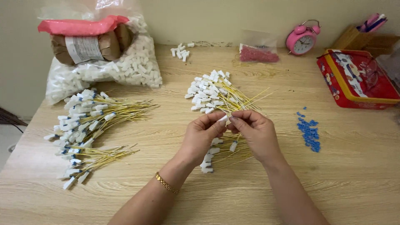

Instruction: Assembling blue caps onto wire leads with white plastic connectors.

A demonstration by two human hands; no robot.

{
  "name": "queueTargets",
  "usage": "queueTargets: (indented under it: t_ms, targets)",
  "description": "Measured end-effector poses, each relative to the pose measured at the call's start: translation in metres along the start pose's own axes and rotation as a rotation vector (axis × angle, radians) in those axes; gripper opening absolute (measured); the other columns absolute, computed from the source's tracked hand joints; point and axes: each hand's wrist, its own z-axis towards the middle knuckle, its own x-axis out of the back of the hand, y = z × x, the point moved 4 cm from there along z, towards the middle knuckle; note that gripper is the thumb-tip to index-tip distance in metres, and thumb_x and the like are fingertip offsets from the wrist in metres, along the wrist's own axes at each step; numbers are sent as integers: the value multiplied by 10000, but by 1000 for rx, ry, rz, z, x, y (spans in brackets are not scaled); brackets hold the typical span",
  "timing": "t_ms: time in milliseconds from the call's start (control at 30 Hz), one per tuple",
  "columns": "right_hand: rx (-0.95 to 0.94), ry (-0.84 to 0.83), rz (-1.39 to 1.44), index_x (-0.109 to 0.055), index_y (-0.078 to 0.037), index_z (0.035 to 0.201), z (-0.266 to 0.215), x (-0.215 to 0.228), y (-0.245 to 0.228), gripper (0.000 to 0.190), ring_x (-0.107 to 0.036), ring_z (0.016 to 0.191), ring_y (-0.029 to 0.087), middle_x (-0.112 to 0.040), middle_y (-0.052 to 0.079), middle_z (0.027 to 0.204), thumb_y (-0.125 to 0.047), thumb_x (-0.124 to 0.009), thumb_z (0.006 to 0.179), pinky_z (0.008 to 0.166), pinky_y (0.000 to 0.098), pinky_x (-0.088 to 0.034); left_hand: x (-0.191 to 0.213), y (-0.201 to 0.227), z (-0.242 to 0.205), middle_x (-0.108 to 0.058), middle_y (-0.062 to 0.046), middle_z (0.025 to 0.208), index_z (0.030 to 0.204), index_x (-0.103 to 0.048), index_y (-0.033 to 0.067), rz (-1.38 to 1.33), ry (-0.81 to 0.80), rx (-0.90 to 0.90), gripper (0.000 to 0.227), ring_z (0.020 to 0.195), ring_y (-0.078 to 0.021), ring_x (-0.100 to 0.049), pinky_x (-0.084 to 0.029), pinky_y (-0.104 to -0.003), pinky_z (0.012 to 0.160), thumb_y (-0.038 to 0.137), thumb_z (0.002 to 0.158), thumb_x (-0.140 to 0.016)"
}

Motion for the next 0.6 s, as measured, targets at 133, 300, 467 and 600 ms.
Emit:
queueTargets:
  t_ms: [133, 300, 467, 600]
  targets:
    - [78, 8, -62, -764, 0, 1043, 1, -2, 3, 127, -719, 777, 141, -751, 132, 832, -26, -764, 919, 708, 264, -617, -1, 1, -2, -731, -122, 913, 1198, -739, -2, 39, -11, -19, 307, 837, -179, -723, -618, -247, 718, 84, 905, -773]
    - [57, -2, -33, -780, -9, 1053, -2, -6, -2, 136, -689, 765, 131, -742, 109, 818, -67, -762, 931, 730, 296, -616, -8, 7, -7, -741, -102, 898, 1195, -738, 11, 70, -24, -41, 290, 832, -148, -710, -604, -228, 726, 78, 913, -755]
    - [132, 24, -11, -761, 14, 1085, -6, -10, 12, 144, -690, 819, 144, -751, 121, 925, -15, -715, 951, 694, 285, -615, -8, 6, -5, -750, -101, 879, 1168, -750, 8, 87, -2, -66, 273, 811, -144, -714, -609, -237, 726, 43, 898, -763]
    - [189, 10, -3, -726, 22, 1136, -7, -16, 20, 201, -735, 814, 180, -708, 117, 921, 22, -664, 945, 487, 234, -599, -6, 8, -4, -755, -101, 860, 1134, -760, 5, 91, 36, -79, 231, 792, -131, -695, -599, -233, 707, 52, 908, -757]
